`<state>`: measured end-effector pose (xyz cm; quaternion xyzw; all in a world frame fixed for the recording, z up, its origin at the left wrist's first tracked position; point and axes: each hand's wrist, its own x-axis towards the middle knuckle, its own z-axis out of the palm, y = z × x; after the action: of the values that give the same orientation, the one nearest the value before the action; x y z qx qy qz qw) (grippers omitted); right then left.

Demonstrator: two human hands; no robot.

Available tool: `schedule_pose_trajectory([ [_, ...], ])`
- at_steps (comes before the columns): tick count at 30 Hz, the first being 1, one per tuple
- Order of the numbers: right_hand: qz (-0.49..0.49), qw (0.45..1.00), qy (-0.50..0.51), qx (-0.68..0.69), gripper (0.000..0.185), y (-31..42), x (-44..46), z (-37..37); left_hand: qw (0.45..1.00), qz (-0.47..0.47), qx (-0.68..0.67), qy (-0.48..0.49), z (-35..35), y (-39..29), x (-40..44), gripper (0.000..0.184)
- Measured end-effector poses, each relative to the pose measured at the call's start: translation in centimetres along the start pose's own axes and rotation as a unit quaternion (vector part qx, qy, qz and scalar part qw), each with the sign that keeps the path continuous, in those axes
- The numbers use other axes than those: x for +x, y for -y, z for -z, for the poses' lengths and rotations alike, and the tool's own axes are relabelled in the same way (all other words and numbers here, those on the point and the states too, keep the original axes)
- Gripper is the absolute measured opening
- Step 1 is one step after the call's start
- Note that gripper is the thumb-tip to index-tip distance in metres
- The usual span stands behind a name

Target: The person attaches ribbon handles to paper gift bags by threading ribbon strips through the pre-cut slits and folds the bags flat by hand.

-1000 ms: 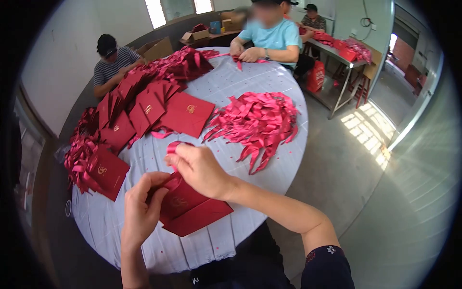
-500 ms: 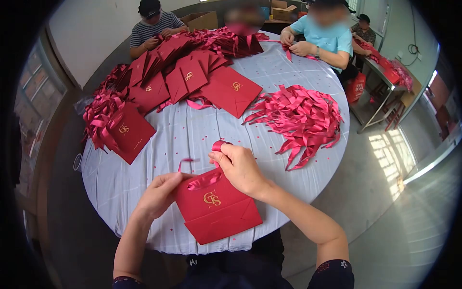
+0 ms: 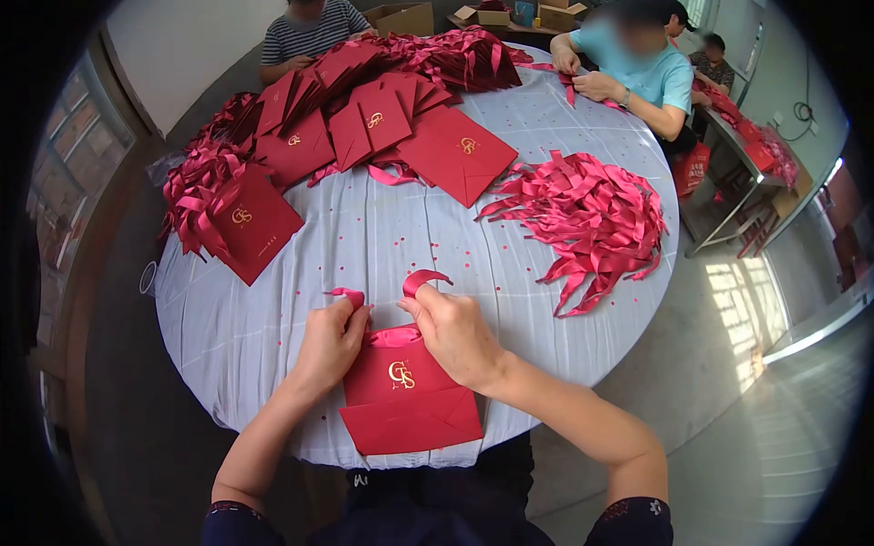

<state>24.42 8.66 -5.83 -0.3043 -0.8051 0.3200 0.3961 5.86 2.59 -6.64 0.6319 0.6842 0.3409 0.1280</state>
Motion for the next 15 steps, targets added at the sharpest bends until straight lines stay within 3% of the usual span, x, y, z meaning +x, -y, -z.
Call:
schedule_pose_trajectory([
  [7,0.034,0.999,-0.028,0.024,0.022,-0.5,-0.7,-0.5,0.999,0.01,0.011,0.03,0.6,-1.2,-0.3,0.022],
  [9,-0.015,1.0,0.02,-0.008,0.018,-0.6,-0.5,-0.3,0.999,0.007,0.018,0.037,0.7,-1.3,-0.3,0.021],
  [12,0.035,0.996,-0.021,-0.084,0.015,-1.2,-0.1,0.0,0.998,-0.016,0.033,0.041,0.8,-0.5,0.0,0.02],
  [15,-0.013,0.993,-0.006,-0.113,0.022,-2.6,0.1,0.6,0.997,-0.036,0.056,0.047,0.9,-0.4,0.0,0.021],
])
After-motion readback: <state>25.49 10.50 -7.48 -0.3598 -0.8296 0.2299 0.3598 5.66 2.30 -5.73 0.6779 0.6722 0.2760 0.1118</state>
